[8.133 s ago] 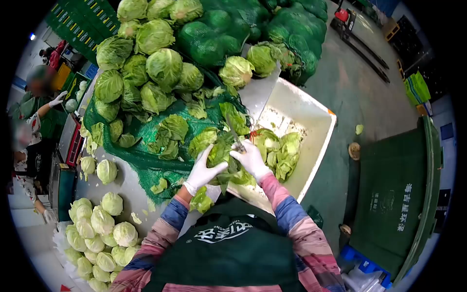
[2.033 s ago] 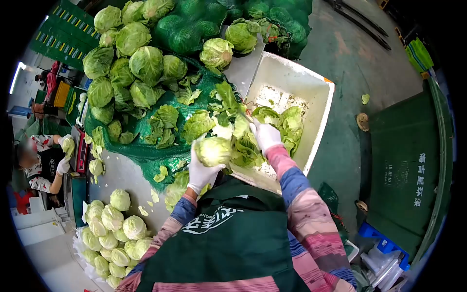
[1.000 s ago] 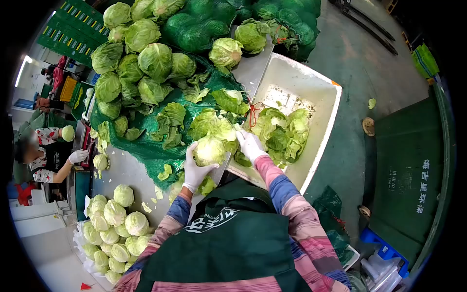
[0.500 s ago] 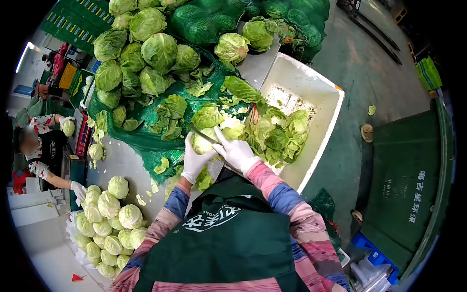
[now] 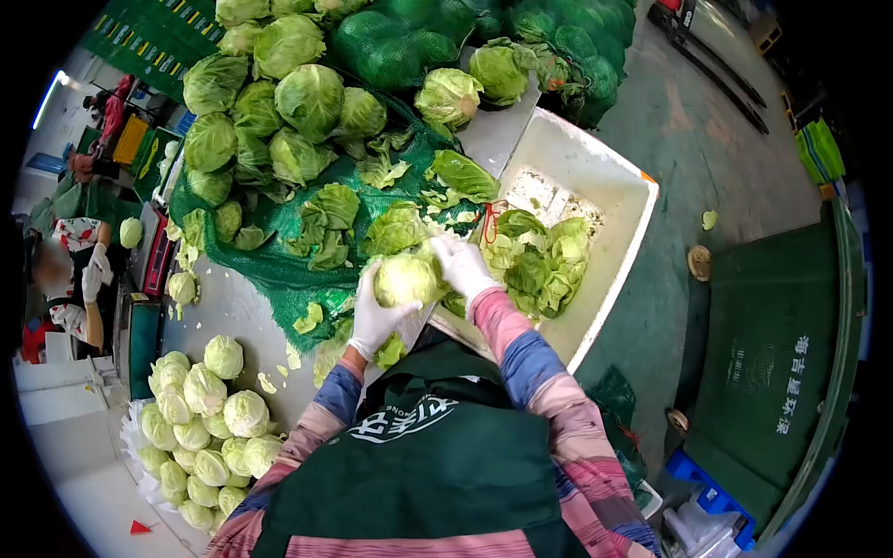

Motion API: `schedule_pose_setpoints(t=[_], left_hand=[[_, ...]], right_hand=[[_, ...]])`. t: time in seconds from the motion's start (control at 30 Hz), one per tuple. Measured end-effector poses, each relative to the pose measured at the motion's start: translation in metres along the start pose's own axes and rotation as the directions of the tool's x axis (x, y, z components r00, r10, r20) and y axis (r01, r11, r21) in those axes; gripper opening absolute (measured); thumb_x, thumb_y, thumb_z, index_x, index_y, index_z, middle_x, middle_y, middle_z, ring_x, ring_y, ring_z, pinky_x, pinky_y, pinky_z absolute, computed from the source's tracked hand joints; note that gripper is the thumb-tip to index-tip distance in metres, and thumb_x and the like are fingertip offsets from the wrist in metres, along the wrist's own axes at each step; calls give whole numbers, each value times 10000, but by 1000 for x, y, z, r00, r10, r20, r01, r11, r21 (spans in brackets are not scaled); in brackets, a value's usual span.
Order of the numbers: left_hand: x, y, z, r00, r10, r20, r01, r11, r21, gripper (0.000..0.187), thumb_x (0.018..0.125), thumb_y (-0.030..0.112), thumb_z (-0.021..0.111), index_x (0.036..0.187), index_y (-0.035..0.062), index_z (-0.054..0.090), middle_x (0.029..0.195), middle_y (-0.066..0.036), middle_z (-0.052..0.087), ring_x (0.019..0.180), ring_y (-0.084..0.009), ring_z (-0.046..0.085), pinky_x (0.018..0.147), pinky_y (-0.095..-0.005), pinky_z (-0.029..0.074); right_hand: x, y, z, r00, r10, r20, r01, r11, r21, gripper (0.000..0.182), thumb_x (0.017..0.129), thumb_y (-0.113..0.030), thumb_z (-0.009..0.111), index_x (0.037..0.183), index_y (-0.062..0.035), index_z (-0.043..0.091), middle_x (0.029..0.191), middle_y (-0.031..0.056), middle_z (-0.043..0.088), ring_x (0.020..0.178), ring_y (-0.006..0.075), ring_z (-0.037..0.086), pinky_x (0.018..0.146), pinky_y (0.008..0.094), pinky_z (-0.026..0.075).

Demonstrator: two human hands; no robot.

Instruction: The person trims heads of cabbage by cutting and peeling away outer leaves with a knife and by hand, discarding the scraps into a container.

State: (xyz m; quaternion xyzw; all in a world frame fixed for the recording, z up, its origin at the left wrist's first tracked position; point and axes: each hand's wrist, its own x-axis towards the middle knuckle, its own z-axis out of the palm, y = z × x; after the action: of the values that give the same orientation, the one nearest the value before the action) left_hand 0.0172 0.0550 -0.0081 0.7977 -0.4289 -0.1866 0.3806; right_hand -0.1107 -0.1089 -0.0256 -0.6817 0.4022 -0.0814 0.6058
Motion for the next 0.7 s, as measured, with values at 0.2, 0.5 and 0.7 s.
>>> schedule_pose_setpoints(t=[0.2,0.5,0.7], left_hand=[[-27,-22,-20,986,-132,102,160,916,-367,1026,622,164,870,1453,42,282,1426,-143,389,1287,-246,417,1057,-366,366],[-5,5,-35,845,-376,380,535,585,-610,920,771,96,760,1500,95,198,1359,-152,429,1231,-250,488,992,-360,462],[-4,-15,-6,936,-340,93,332,763,-554,711,798,106,732,1379,26,331,1326,-140,448,1161,-210,499,971,-307,443]], right_hand=[[-1,47,-43,980,-78,-185,-49,802,-595,545,960,-476,438,1437,-223,362,797,212,660,719,370,646,672,441,501],[-27,-10,37,996,-93,-10,86,954,-286,681,838,-603,537,1254,-64,526,827,227,657,776,380,643,729,437,497],[-10,-17,32,994,65,87,-63,998,-19,516,803,-444,674,991,21,558,781,186,638,743,329,654,700,384,516]])
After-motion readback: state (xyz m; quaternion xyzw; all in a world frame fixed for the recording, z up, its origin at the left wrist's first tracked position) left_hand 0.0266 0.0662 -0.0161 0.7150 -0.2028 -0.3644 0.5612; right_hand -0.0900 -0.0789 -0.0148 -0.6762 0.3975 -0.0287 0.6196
